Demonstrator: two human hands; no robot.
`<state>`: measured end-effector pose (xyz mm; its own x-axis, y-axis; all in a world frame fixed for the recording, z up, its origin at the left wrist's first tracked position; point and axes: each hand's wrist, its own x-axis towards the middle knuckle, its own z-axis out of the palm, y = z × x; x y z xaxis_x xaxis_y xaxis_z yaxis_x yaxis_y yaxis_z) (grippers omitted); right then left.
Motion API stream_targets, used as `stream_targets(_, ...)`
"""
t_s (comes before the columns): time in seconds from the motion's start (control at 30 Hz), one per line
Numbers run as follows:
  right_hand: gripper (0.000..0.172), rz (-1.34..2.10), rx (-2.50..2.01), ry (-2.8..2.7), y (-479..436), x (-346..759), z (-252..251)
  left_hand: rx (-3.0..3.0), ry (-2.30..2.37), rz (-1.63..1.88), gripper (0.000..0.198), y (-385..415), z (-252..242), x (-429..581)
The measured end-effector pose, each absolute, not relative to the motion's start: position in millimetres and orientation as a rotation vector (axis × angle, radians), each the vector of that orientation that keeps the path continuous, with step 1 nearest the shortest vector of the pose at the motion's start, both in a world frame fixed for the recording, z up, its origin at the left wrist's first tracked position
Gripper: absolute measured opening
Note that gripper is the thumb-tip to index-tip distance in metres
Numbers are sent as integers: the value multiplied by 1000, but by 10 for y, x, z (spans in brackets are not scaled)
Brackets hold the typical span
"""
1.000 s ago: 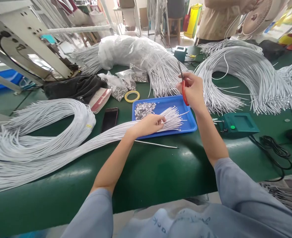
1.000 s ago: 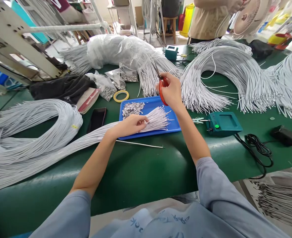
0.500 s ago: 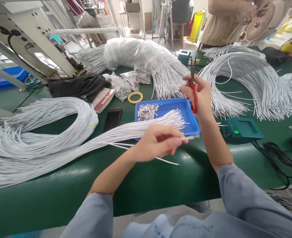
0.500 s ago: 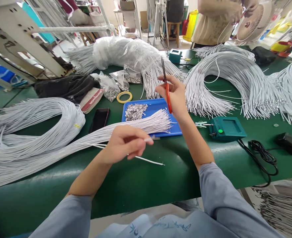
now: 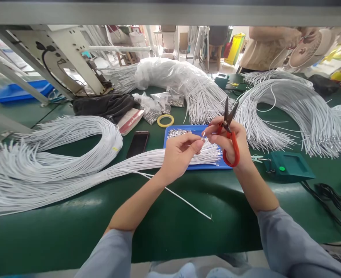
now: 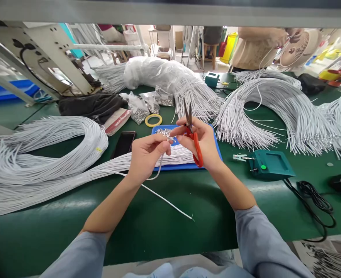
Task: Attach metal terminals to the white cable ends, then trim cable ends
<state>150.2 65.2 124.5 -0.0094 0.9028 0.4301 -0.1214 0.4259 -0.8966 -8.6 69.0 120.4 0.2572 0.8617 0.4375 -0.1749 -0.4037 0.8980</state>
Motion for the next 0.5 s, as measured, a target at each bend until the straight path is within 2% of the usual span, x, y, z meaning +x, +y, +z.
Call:
stream_targets(0.13,27,916,-771,-1332,643,1483,1262,1560,728,1381,29,694,1203,-78)
stream_targets(0.3,34,835,-772,-1353,627,1445,1264,1535,764,1432,25,739,1168,-65)
stream_targets(0.5,30,700,-825,-1391,587,1403,1234,1567,738,1479,21,759,1136,-66)
